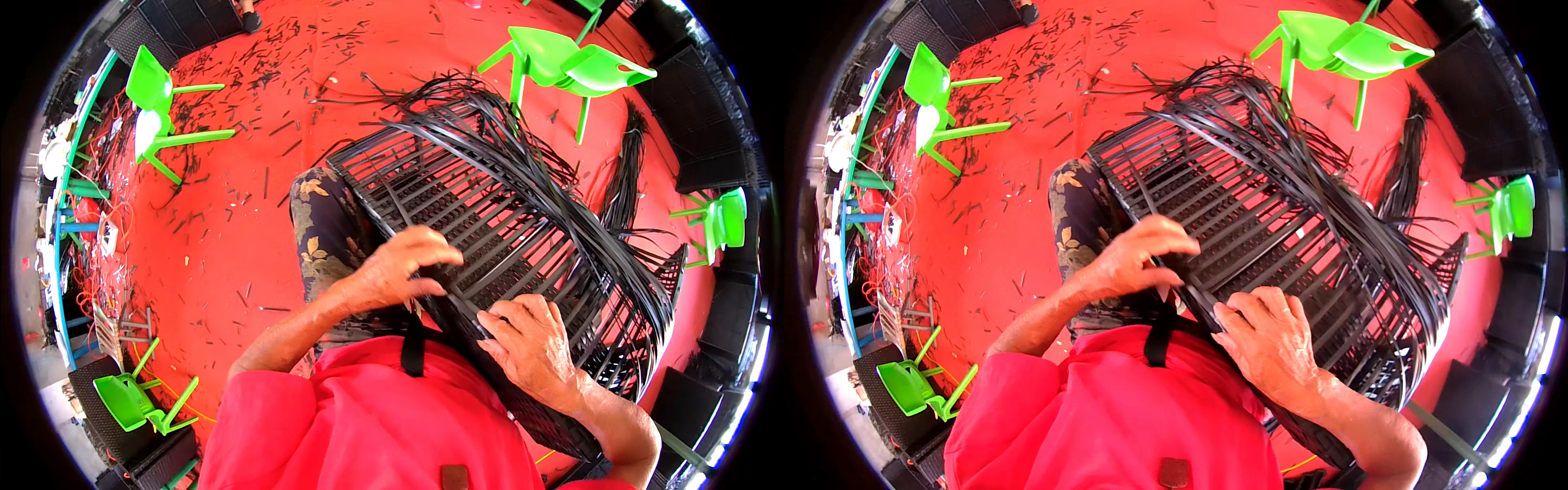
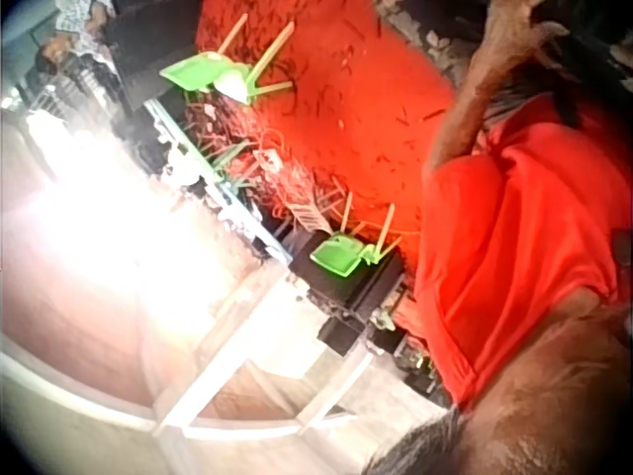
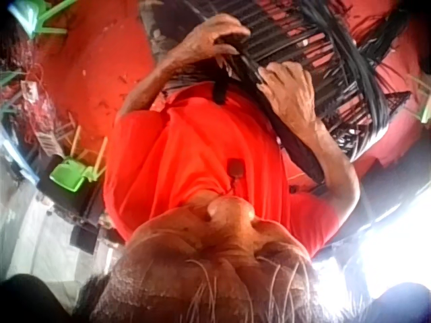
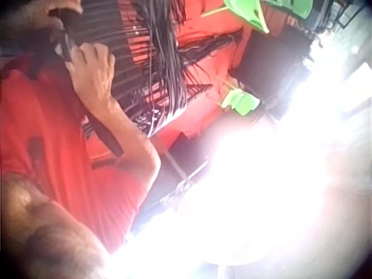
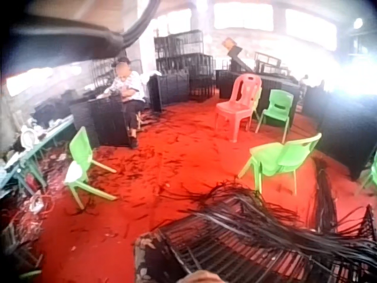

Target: The person weaves black plastic straps through the slots of a black furniture frame by hand, pulling the material tight and looping it around the structure.

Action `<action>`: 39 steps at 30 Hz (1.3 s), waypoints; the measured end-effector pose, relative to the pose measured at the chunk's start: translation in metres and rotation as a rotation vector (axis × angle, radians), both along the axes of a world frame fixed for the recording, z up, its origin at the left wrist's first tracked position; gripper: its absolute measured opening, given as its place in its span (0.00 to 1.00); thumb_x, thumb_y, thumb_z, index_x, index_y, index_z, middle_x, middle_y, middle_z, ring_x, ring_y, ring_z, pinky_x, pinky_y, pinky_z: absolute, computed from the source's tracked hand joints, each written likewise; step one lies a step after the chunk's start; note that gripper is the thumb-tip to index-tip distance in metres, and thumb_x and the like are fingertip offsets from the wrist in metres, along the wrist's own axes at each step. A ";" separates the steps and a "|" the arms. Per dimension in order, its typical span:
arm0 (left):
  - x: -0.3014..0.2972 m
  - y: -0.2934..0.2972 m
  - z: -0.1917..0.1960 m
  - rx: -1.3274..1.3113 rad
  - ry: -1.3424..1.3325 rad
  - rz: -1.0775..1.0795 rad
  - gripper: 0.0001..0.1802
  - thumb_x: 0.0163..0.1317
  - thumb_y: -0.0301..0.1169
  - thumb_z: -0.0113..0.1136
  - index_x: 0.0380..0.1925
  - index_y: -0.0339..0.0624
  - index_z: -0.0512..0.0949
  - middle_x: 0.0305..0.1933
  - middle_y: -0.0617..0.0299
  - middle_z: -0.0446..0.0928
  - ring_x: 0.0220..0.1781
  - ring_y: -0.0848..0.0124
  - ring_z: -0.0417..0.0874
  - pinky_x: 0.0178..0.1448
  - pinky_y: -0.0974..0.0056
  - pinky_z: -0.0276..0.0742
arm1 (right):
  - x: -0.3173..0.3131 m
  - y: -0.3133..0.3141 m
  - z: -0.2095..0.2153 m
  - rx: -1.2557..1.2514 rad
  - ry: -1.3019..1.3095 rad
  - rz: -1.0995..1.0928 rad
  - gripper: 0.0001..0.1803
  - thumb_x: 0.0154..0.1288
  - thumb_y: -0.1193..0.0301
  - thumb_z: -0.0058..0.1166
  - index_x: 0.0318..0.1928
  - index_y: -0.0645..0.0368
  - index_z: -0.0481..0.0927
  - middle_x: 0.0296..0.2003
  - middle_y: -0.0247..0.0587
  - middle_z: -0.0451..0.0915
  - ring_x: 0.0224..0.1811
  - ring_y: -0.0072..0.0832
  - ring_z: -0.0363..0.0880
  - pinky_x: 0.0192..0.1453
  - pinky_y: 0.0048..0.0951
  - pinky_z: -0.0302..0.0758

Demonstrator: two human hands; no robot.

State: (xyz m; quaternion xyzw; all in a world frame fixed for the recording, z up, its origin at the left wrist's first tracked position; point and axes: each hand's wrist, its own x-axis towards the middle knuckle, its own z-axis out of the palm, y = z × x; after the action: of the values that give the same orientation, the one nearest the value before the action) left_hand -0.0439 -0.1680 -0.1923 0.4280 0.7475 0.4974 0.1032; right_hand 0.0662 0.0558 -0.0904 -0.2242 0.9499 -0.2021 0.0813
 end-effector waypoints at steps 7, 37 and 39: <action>-0.014 -0.043 -0.027 -0.109 -0.024 0.362 0.15 0.54 0.31 0.64 0.43 0.42 0.79 0.48 0.58 0.73 0.52 0.61 0.73 0.55 0.62 0.70 | -0.002 -0.003 -0.002 0.054 -0.014 0.082 0.23 0.51 0.69 0.61 0.50 0.60 0.75 0.50 0.39 0.73 0.57 0.38 0.68 0.58 0.41 0.66; -0.039 -0.010 -0.063 -0.200 0.575 0.461 0.20 0.54 0.41 0.62 0.10 0.47 0.68 0.12 0.62 0.66 0.19 0.63 0.74 0.24 0.60 0.70 | -0.047 -0.038 -0.054 -0.073 0.024 0.091 0.26 0.51 0.68 0.59 0.52 0.63 0.73 0.51 0.50 0.69 0.58 0.48 0.64 0.61 0.45 0.63; -0.038 -0.011 -0.066 -0.210 0.530 0.460 0.21 0.55 0.42 0.62 0.10 0.46 0.69 0.13 0.61 0.68 0.20 0.61 0.75 0.25 0.59 0.71 | -0.048 -0.041 -0.055 -0.057 0.030 0.096 0.26 0.51 0.68 0.59 0.52 0.62 0.73 0.51 0.49 0.69 0.58 0.47 0.65 0.61 0.45 0.63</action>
State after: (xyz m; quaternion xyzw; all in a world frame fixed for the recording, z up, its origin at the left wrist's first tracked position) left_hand -0.0822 -0.1792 -0.2582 0.3497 0.8720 0.2999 -0.1656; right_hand 0.0182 0.0147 -0.1452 -0.2749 0.9329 -0.2215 0.0705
